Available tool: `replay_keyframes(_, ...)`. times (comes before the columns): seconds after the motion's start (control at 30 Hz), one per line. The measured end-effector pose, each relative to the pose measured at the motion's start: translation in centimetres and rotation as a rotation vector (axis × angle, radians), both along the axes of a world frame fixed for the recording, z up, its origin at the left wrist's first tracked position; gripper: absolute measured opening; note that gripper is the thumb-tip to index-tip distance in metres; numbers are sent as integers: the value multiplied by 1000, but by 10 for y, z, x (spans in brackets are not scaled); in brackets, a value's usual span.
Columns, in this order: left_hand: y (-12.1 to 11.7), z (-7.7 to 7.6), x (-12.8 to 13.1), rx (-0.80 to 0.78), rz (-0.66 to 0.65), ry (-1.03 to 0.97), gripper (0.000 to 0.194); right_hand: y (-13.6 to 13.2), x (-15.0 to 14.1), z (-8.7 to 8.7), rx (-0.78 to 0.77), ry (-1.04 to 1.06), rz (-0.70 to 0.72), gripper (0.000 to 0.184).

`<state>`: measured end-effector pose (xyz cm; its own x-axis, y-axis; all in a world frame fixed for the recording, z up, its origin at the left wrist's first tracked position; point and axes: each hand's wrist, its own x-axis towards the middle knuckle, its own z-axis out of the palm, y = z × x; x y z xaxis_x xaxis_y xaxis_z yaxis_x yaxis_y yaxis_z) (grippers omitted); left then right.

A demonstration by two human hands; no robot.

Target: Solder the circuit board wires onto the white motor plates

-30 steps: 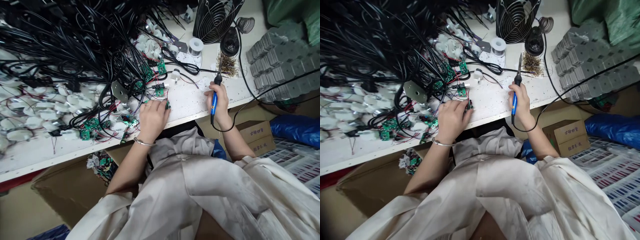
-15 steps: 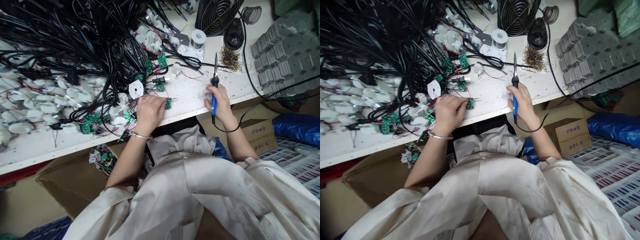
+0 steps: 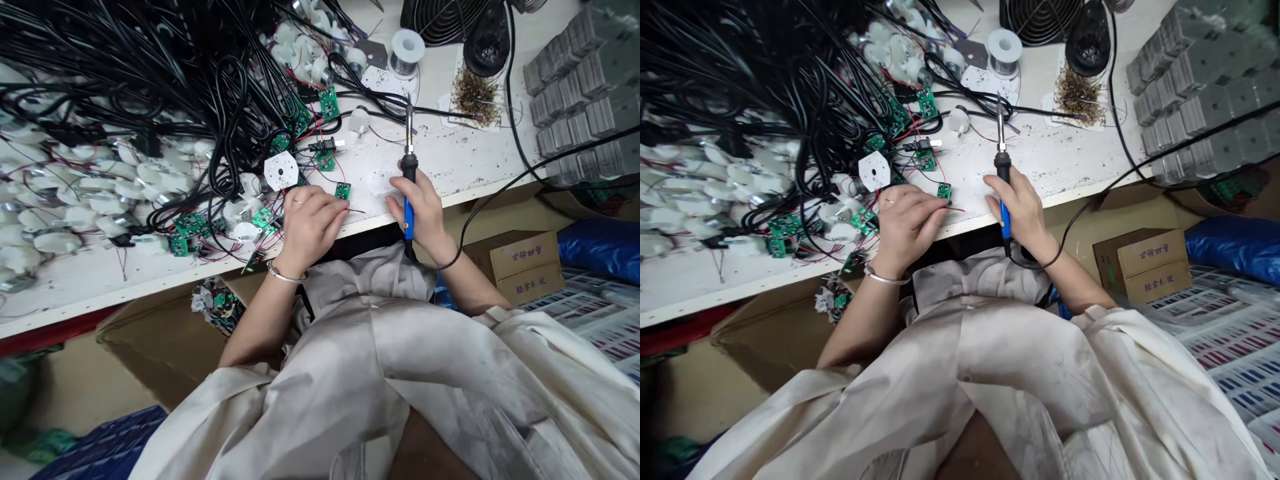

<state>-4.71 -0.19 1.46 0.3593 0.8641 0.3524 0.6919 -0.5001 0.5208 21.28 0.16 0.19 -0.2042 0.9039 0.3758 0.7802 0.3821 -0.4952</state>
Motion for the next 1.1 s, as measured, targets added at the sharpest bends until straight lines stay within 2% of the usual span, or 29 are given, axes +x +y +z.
replay_keyframes(0.07,-2,-1,-2,22,-45,44,19,2,1,2,-49,1,38,35)
replay_keyframes(0.17,-1,-4,-1,32,-82,116,22,9,1,2,-39,-59,67,40)
replay_keyframes(0.27,9,-7,7,-33,19,25,29,16,-7,1,-41,-98,56,48)
replay_keyframes(0.37,28,-9,12,-116,224,-337,34,18,-18,-1,-50,-84,26,44)
replay_keyframes(0.43,44,-9,8,-172,302,-647,39,16,-20,-1,-59,-62,21,38)
replay_keyframes(0.5,58,-6,-1,-187,293,-916,43,11,-18,0,-85,-33,32,37)
replay_keyframes(0.57,65,0,-8,-134,220,-1055,42,7,-15,0,-110,1,59,38)
replay_keyframes(0.63,65,7,-9,-86,136,-999,34,4,-13,2,-113,34,85,39)
replay_keyframes(0.7,56,13,-4,-120,85,-771,29,3,-14,3,-99,52,81,38)
replay_keyframes(0.77,44,18,3,-191,71,-520,30,2,-16,5,-90,64,35,35)
replay_keyframes(0.83,33,20,3,-209,109,-397,34,1,-18,5,-82,87,-17,33)
replay_keyframes(0.93,26,21,-12,-138,198,-326,33,-4,-23,4,-47,137,-28,31)
replay_keyframes(1.1,25,22,-45,-41,127,114,22,-11,-39,-2,-63,60,25,29)
